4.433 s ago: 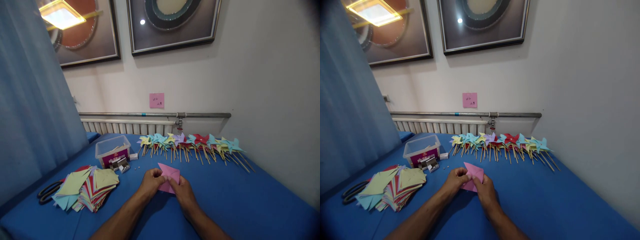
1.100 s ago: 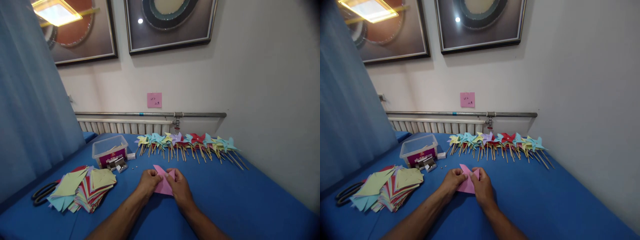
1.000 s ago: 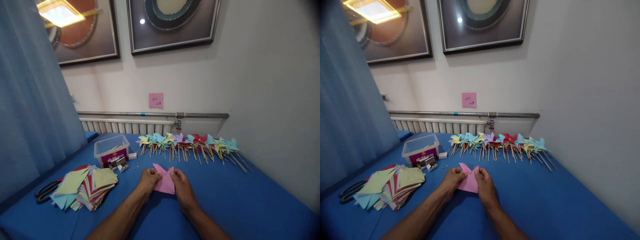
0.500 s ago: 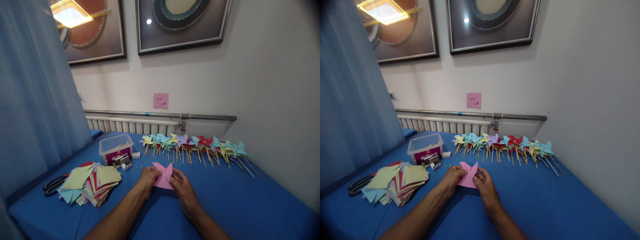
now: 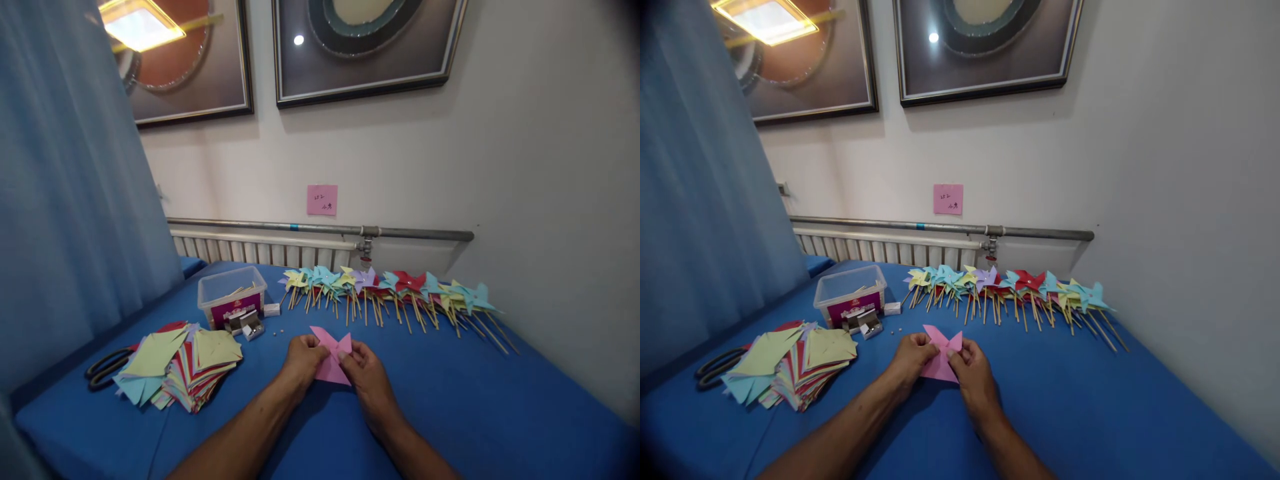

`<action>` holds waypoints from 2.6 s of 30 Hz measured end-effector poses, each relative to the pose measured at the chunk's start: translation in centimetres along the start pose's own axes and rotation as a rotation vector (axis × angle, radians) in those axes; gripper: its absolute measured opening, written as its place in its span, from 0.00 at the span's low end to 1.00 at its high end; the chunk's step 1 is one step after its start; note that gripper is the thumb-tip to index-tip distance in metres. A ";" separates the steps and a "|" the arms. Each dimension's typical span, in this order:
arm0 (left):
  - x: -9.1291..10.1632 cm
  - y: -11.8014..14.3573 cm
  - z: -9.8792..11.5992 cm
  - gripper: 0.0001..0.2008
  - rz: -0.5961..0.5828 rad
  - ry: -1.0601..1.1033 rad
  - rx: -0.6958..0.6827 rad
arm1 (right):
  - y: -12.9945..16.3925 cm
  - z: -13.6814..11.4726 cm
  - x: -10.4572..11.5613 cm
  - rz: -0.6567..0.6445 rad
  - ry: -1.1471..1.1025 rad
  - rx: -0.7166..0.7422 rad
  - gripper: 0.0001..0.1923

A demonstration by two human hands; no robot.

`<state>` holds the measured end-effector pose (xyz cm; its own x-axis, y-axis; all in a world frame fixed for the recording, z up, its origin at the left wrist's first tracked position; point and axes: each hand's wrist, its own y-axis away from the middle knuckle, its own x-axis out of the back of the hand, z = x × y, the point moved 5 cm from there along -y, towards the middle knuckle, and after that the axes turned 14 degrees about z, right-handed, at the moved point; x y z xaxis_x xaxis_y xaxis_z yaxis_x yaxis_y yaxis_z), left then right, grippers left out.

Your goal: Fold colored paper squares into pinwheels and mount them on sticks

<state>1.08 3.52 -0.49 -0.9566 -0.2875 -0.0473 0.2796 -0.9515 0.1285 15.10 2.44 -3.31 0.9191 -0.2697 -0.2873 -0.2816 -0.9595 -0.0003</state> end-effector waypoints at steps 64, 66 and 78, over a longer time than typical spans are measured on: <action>0.1 -0.1 -0.5 0.13 0.002 0.071 0.061 | 0.9 -1.4 -0.3 0.059 0.103 0.094 0.35; 0.5 -0.3 -0.5 0.13 0.042 0.129 0.098 | 1.5 -1.9 -0.6 0.021 0.150 0.149 0.40; 0.5 -0.2 -0.1 0.11 0.059 0.266 0.107 | 3.8 -3.9 -1.8 -0.056 0.536 0.550 0.10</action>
<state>0.52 3.54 -0.66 -0.8800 -0.3739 -0.2928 0.3104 -0.9195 0.2414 13.45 -1.03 0.89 0.9043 -0.3592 0.2308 -0.1984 -0.8322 -0.5178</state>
